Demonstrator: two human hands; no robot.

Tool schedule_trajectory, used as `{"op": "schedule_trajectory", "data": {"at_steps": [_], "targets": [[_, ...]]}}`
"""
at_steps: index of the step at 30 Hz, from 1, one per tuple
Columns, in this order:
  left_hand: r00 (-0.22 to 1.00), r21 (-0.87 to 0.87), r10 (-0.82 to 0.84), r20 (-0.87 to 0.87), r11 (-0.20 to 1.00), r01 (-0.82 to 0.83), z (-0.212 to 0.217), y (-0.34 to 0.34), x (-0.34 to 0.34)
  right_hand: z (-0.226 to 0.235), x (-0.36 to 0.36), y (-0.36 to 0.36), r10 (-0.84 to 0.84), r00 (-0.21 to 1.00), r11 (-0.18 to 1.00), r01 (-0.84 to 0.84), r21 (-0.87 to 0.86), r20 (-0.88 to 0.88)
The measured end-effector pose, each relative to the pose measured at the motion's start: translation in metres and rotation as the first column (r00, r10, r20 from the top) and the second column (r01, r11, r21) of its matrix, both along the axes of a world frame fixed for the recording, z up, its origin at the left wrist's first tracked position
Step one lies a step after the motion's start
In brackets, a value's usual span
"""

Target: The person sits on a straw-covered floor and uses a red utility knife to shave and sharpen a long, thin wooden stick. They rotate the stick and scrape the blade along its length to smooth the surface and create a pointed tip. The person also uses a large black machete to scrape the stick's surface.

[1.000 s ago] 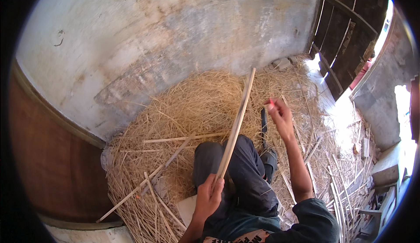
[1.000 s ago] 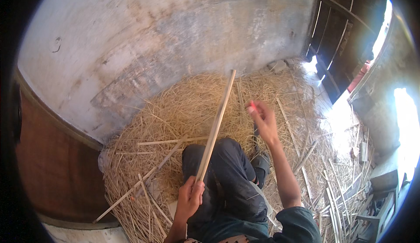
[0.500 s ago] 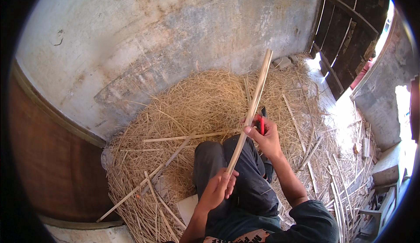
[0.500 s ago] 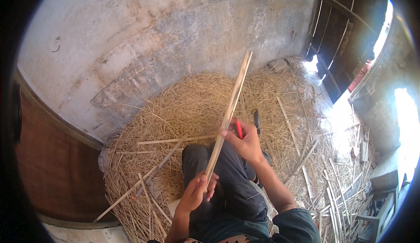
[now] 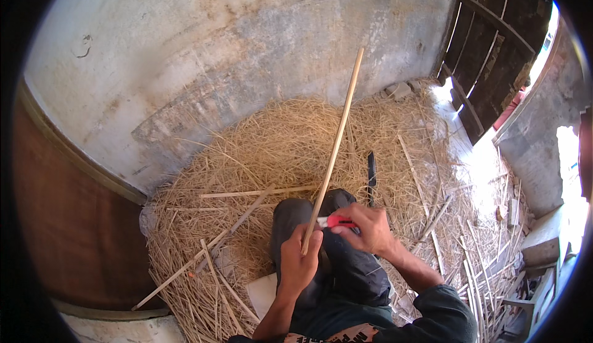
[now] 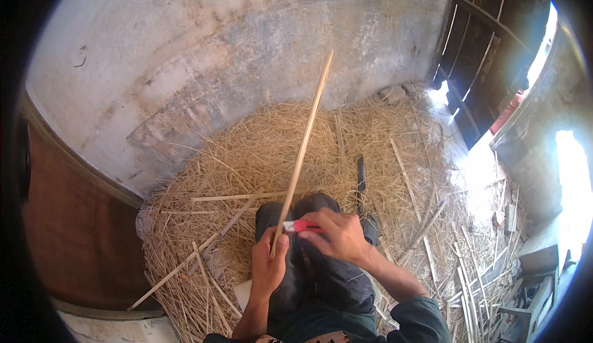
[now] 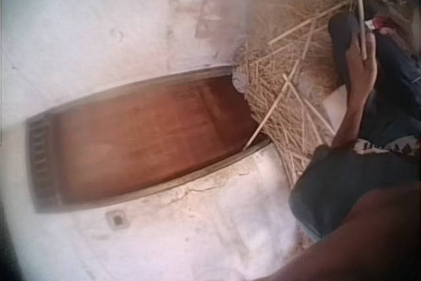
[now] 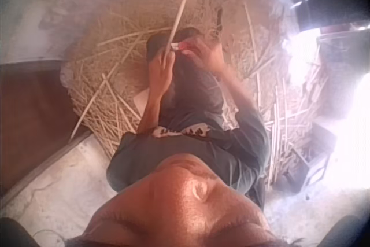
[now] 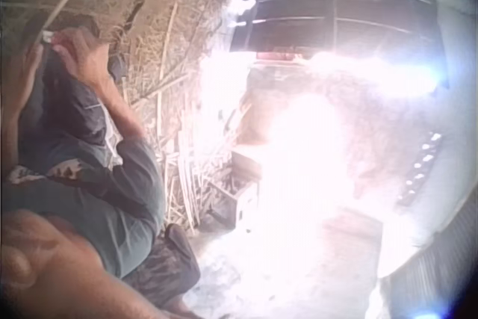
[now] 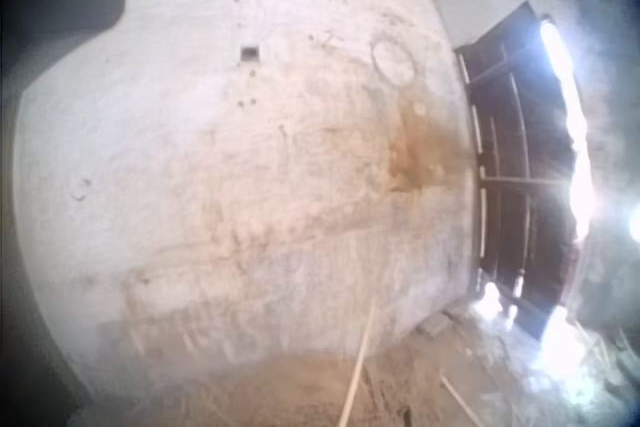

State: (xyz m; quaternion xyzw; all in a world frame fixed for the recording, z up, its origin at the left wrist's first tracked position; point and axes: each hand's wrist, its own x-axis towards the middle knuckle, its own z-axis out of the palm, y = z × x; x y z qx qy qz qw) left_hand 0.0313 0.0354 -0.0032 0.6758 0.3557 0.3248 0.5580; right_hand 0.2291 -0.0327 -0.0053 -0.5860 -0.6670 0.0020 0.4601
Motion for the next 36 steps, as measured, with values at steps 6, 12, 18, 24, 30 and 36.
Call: {"op": "schedule_trajectory", "data": {"at_steps": [6, 12, 18, 24, 30, 36], "targets": [[0.999, 0.084, 0.042, 0.011, 0.995, -0.043, 0.011, -0.001, 0.007, -0.001, -0.008, 0.000, -0.047, 0.999, 0.999, 0.047, 0.014, 0.025], [0.999, 0.180, 0.044, 0.023, 0.983, -0.048, 0.012, -0.001, 0.009, -0.002, -0.007, 0.003, -0.048, 0.998, 0.998, 0.045, 0.051, 0.042], [0.998, 0.273, 0.069, -0.011, 0.960, -0.063, 0.019, -0.003, 0.011, -0.002, -0.006, 0.003, -0.025, 0.997, 0.999, 0.023, 0.038, 0.077], [0.986, 0.375, 0.157, -0.046, 0.918, -0.129, 0.015, -0.002, 0.013, 0.005, -0.005, 0.006, -0.066, 0.993, 0.997, 0.062, 0.045, 0.093], [0.977, 0.420, 0.192, -0.090, 0.897, -0.138, 0.012, -0.001, 0.011, 0.004, -0.001, 0.012, -0.067, 0.989, 0.996, 0.058, 0.072, 0.128], [0.974, 0.465, 0.208, -0.092, 0.874, -0.142, 0.013, 0.002, 0.009, 0.006, 0.001, 0.017, -0.065, 0.990, 0.995, 0.055, 0.079, 0.129]]}}
